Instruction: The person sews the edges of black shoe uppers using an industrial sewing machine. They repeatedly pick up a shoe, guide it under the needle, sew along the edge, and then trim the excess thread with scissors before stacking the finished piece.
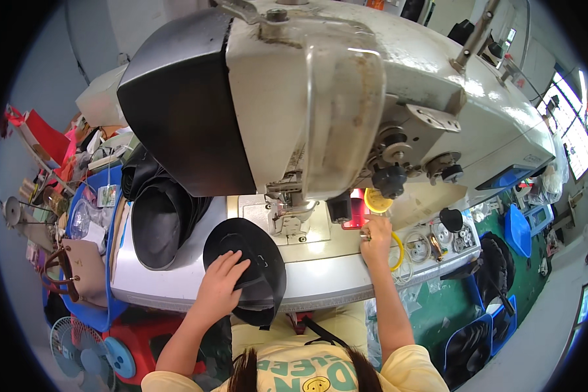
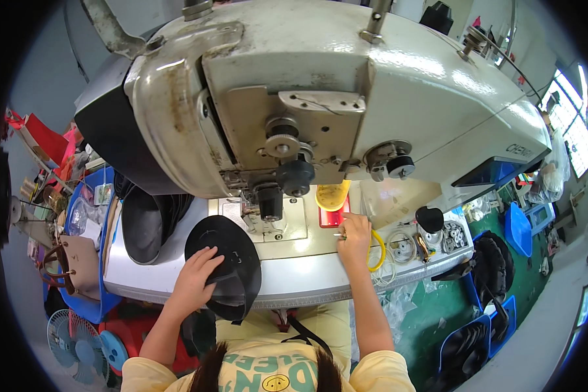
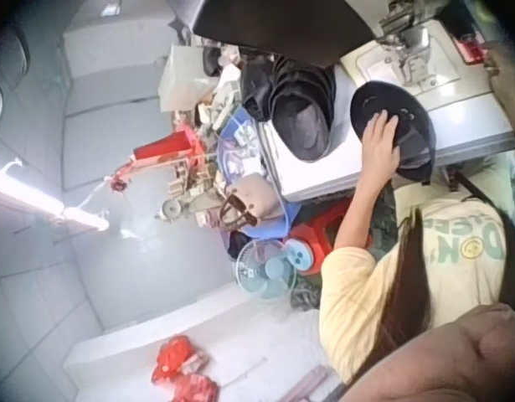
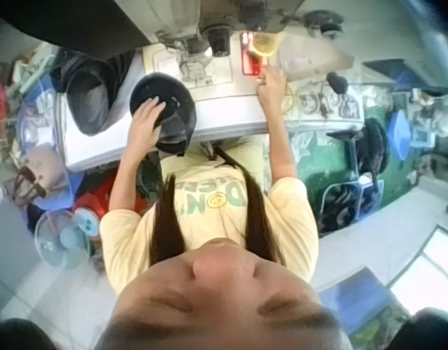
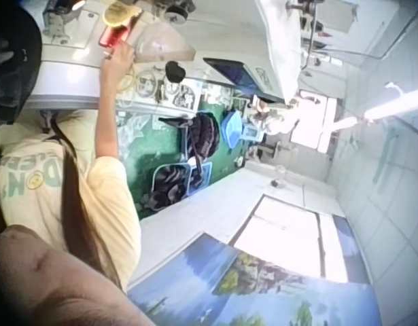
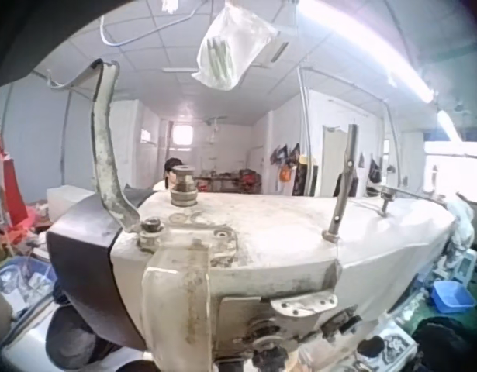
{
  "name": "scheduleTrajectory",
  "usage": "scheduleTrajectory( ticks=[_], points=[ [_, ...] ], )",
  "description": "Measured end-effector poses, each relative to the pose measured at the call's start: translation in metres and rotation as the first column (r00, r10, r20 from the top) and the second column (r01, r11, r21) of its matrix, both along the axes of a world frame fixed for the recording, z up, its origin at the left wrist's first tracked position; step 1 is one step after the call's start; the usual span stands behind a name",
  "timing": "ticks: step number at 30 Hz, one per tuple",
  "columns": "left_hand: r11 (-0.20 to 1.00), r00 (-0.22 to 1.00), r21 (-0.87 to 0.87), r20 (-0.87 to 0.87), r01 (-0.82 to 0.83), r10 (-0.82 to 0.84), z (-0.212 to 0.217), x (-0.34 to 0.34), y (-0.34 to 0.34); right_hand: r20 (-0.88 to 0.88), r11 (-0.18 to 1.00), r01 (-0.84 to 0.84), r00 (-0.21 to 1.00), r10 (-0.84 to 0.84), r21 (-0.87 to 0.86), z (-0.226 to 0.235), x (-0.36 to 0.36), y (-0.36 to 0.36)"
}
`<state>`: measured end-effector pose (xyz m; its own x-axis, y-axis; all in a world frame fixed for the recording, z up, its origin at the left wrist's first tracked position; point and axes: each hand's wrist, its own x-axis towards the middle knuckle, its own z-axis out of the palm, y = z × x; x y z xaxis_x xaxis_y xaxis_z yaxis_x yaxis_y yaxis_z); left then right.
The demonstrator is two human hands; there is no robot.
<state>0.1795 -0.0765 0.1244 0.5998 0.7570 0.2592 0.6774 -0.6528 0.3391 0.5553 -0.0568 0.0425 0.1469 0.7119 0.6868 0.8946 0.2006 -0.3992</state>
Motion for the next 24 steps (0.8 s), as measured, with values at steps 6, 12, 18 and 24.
scheduleTrajectory(
  ticks=[6,12,18,24],
  points=[
    [0.983,1.0,0.179,0.007,0.028,-0.029,-0.003,0.029,0.004,-0.029,0.999,-0.021,0.999,0.022,0.036,0.006,-0.004,0.0],
    [0.962,0.998,0.274,0.065,0.002,-0.02,-0.005,0.038,0.0,-0.051,0.999,-0.029,0.998,0.031,0.034,0.001,-0.003,-0.001],
    [0.951,0.999,0.309,0.041,0.002,-0.015,-0.009,0.042,0.001,-0.084,0.999,-0.043,0.995,0.045,0.03,0.003,-0.003,-0.001],
    [0.921,0.991,0.383,0.135,-0.066,0.014,-0.007,0.04,0.001,-0.133,0.997,-0.061,0.989,0.068,0.055,0.001,-0.001,-0.001]
  ],
)
